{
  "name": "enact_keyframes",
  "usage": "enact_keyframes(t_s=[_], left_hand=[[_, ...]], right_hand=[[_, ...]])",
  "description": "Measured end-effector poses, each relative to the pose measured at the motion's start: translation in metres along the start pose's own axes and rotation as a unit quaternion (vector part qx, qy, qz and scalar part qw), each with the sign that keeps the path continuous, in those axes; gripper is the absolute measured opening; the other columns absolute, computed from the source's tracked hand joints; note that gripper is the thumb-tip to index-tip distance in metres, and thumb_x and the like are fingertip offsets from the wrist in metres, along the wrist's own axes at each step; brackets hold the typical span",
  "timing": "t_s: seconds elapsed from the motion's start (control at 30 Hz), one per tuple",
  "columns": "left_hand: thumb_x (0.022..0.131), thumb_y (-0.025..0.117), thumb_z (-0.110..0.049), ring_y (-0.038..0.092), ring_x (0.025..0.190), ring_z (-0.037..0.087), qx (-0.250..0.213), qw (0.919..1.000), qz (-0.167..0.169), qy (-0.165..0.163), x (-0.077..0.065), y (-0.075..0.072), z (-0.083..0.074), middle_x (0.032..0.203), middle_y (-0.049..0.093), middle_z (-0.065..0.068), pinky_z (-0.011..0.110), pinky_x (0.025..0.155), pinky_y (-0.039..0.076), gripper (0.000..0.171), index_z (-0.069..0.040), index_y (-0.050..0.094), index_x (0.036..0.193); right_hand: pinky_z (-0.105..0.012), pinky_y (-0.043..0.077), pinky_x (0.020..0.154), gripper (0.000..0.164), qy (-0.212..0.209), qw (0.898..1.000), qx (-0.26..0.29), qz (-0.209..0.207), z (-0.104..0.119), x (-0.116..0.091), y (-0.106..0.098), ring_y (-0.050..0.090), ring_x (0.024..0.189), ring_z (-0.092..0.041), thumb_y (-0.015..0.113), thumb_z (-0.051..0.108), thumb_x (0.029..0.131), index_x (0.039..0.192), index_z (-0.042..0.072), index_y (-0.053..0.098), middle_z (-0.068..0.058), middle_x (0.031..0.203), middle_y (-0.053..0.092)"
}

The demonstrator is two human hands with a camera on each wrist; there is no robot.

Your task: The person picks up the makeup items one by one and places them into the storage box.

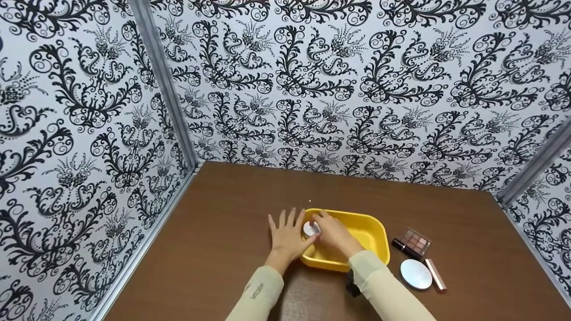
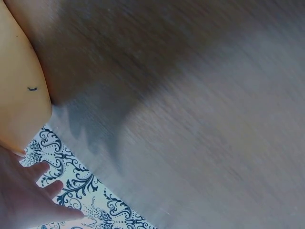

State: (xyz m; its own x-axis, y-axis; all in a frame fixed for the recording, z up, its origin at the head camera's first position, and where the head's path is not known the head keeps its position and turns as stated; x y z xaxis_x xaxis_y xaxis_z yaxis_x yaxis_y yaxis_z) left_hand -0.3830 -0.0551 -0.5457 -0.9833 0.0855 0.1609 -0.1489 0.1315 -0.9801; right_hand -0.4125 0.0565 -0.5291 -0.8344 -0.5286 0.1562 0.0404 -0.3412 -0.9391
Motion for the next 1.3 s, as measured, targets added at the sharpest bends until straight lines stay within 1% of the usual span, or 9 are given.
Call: enact_keyframes(t_s=[0.2, 0.37, 0.5, 0.67, 0.8, 0.93, 1.03, 1.17, 1.3], left_hand=[[0.088, 0.035, -0.080, 0.033, 0.149, 0.035, -0.007, 0.9999, -0.007, 0.004, 0.000, 0.000, -0.001, 0.161, 0.038, 0.007, 0.071, 0.117, 0.016, 0.087, -0.027, 0.033, 0.157], [0.088, 0.036, -0.080, 0.032, 0.149, 0.035, -0.004, 1.0000, -0.002, 0.002, 0.001, 0.000, 0.000, 0.161, 0.037, 0.007, 0.071, 0.117, 0.015, 0.088, -0.027, 0.031, 0.157], [0.088, 0.038, -0.079, 0.032, 0.149, 0.036, -0.007, 1.0000, -0.001, 0.000, 0.001, 0.000, 0.001, 0.161, 0.038, 0.007, 0.072, 0.117, 0.015, 0.086, -0.028, 0.032, 0.157], [0.088, 0.039, -0.078, 0.032, 0.149, 0.035, -0.006, 1.0000, -0.001, -0.002, 0.000, -0.001, 0.000, 0.161, 0.038, 0.006, 0.071, 0.117, 0.016, 0.086, -0.028, 0.031, 0.157], [0.087, 0.037, -0.080, 0.033, 0.149, 0.035, -0.005, 1.0000, -0.004, 0.000, 0.000, -0.001, -0.001, 0.161, 0.037, 0.005, 0.071, 0.117, 0.016, 0.088, -0.028, 0.030, 0.157], [0.087, 0.034, -0.083, 0.033, 0.148, 0.036, -0.003, 1.0000, -0.006, 0.003, 0.000, -0.001, -0.001, 0.161, 0.037, 0.005, 0.071, 0.117, 0.016, 0.090, -0.028, 0.029, 0.158], [0.087, 0.034, -0.083, 0.033, 0.149, 0.036, -0.007, 1.0000, -0.005, 0.003, 0.000, 0.000, 0.000, 0.161, 0.037, 0.006, 0.071, 0.117, 0.015, 0.090, -0.028, 0.029, 0.158], [0.087, 0.032, -0.083, 0.030, 0.150, 0.035, -0.009, 1.0000, 0.003, 0.000, 0.001, 0.004, 0.001, 0.162, 0.035, 0.005, 0.071, 0.118, 0.011, 0.091, -0.028, 0.026, 0.159], [0.087, 0.031, -0.083, 0.031, 0.150, 0.035, -0.006, 1.0000, 0.001, 0.001, 0.002, 0.006, 0.002, 0.162, 0.035, 0.005, 0.071, 0.118, 0.011, 0.091, -0.028, 0.025, 0.159]], right_hand=[[-0.052, 0.056, 0.085, 0.029, -0.001, 1.000, -0.003, 0.003, 0.001, -0.002, -0.001, 0.065, 0.093, -0.038, 0.074, 0.002, 0.079, 0.108, 0.004, 0.066, -0.019, 0.117, 0.060], [-0.052, 0.056, 0.084, 0.036, -0.005, 1.000, 0.001, 0.008, 0.003, -0.004, -0.004, 0.065, 0.093, -0.038, 0.076, 0.004, 0.077, 0.111, 0.004, 0.066, -0.018, 0.117, 0.059], [-0.050, 0.056, 0.085, 0.039, 0.004, 1.000, 0.013, 0.016, 0.003, -0.006, -0.007, 0.066, 0.094, -0.036, 0.078, 0.007, 0.078, 0.115, 0.005, 0.065, -0.016, 0.119, 0.060], [-0.051, 0.056, 0.088, 0.042, 0.005, 1.000, 0.023, 0.015, 0.003, -0.010, -0.015, 0.066, 0.098, -0.037, 0.080, 0.012, 0.080, 0.118, 0.005, 0.065, -0.017, 0.119, 0.063], [-0.052, 0.055, 0.091, 0.043, -0.004, 1.000, 0.020, 0.008, 0.002, -0.015, -0.024, 0.066, 0.101, -0.037, 0.080, 0.012, 0.080, 0.119, 0.003, 0.064, -0.017, 0.119, 0.064], [-0.052, 0.055, 0.091, 0.043, -0.003, 1.000, 0.011, 0.004, -0.002, -0.020, -0.032, 0.066, 0.101, -0.037, 0.081, 0.010, 0.080, 0.119, 0.001, 0.064, -0.016, 0.115, 0.067], [-0.051, 0.054, 0.092, 0.043, 0.004, 1.000, 0.016, 0.007, -0.007, -0.025, -0.037, 0.067, 0.103, -0.037, 0.080, 0.010, 0.081, 0.120, 0.002, 0.063, -0.017, 0.115, 0.068], [-0.052, 0.053, 0.097, 0.047, 0.025, 0.999, 0.031, 0.021, -0.015, -0.033, -0.041, 0.066, 0.108, -0.037, 0.079, 0.011, 0.084, 0.127, 0.005, 0.061, -0.017, 0.120, 0.069], [-0.052, 0.053, 0.095, 0.048, 0.035, 0.998, 0.040, 0.026, -0.020, -0.044, -0.047, 0.066, 0.107, -0.036, 0.079, 0.012, 0.084, 0.128, 0.005, 0.061, -0.018, 0.119, 0.069]])
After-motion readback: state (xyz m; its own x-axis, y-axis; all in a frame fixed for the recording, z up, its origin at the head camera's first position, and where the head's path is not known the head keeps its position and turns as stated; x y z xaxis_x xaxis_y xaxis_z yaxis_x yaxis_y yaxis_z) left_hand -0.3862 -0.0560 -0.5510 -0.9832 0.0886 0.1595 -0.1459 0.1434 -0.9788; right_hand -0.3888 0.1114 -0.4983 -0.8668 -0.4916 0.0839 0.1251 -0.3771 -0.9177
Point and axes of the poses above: each hand's wrist, its own x-axis towards the middle knuckle, its own y-axis out of the palm, z = x × y, the point moved 7 cm from there along x, towards the middle knuckle
